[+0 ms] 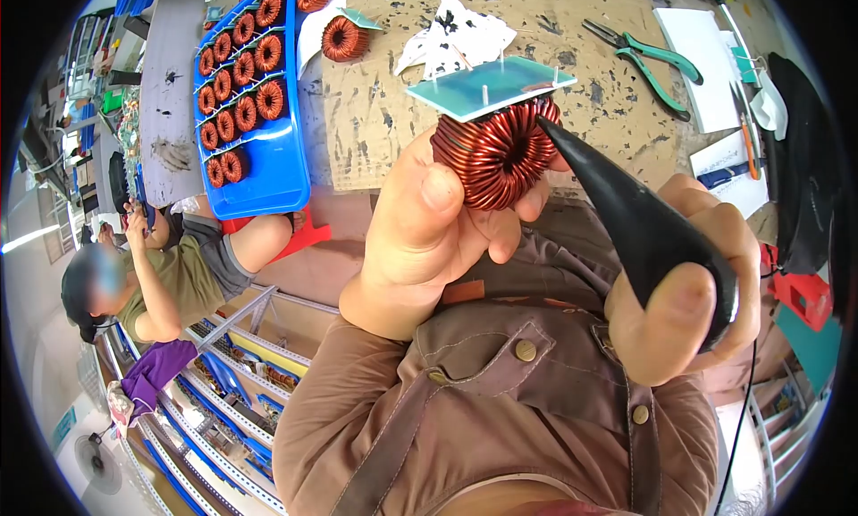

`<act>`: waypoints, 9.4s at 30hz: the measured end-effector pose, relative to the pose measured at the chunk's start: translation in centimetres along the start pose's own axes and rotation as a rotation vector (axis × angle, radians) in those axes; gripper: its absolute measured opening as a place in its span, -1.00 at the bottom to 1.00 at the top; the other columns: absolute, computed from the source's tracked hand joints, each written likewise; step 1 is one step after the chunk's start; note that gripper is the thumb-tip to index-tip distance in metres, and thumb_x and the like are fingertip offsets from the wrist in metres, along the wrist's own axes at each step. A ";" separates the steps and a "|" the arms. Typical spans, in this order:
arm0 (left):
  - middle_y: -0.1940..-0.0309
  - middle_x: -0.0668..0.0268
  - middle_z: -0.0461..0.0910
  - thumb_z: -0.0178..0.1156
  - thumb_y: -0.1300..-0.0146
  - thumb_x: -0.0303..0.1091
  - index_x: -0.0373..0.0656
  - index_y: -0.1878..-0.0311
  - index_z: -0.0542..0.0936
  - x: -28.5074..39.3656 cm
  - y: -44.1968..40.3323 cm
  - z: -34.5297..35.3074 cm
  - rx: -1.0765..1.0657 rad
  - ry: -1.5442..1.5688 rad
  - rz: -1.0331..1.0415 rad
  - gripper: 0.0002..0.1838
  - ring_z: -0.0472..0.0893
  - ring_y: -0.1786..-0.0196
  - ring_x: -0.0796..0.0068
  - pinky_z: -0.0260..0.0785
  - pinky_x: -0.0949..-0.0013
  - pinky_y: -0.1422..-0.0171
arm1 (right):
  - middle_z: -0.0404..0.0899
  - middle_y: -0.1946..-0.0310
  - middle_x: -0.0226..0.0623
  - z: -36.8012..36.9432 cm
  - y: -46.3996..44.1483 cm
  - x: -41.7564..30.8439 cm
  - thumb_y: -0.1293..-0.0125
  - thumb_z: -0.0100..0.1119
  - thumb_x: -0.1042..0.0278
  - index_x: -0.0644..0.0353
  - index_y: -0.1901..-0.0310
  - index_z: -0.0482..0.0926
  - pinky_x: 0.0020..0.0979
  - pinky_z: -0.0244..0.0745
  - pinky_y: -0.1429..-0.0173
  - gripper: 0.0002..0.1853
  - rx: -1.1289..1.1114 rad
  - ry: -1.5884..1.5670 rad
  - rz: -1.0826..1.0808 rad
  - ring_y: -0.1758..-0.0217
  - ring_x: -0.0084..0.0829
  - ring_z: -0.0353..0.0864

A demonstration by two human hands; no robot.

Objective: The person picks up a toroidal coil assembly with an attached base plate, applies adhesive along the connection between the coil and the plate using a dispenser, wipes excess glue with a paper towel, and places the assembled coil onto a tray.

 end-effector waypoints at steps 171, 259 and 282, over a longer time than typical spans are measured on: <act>0.53 0.38 0.39 -0.09 -0.29 -0.30 -0.25 0.28 0.39 7.5 -4.2 0.4 -0.175 -0.204 0.278 -0.81 0.41 0.51 0.60 0.26 0.54 0.45 | 0.43 0.48 -0.26 6.2 -7.6 2.2 -0.32 -0.25 0.09 0.37 0.35 0.41 -0.53 0.29 0.36 -0.57 -0.556 -0.506 0.444 0.46 -0.48 0.43; 0.01 0.20 0.22 0.25 0.13 0.19 -0.25 -0.05 0.24 28.7 -14.9 6.4 -1.210 0.217 0.575 -0.17 0.12 -0.10 0.32 0.03 0.22 -0.22 | 0.20 0.61 -0.46 -6.0 -10.2 0.2 -0.21 -0.11 -0.13 0.42 0.44 0.32 -0.71 -0.06 0.59 -0.43 0.444 -0.042 -0.263 0.61 -0.73 0.11; 0.06 0.21 0.23 0.27 0.18 0.22 -0.28 -0.04 0.22 29.1 -15.1 5.6 -1.180 0.055 0.692 -0.12 0.14 -0.06 0.34 -0.01 0.32 -0.18 | 0.17 0.60 -0.40 -5.4 -10.1 0.0 -0.20 -0.10 -0.14 0.44 0.45 0.29 -0.69 -0.05 0.58 -0.40 0.418 -0.079 -0.237 0.60 -0.68 0.12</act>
Point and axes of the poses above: each hand's wrist, its own y-axis away from the middle knuckle, its own z-axis out of the palm, x = y × z, the point moved 2 cm from there along -y, towards the middle knuckle
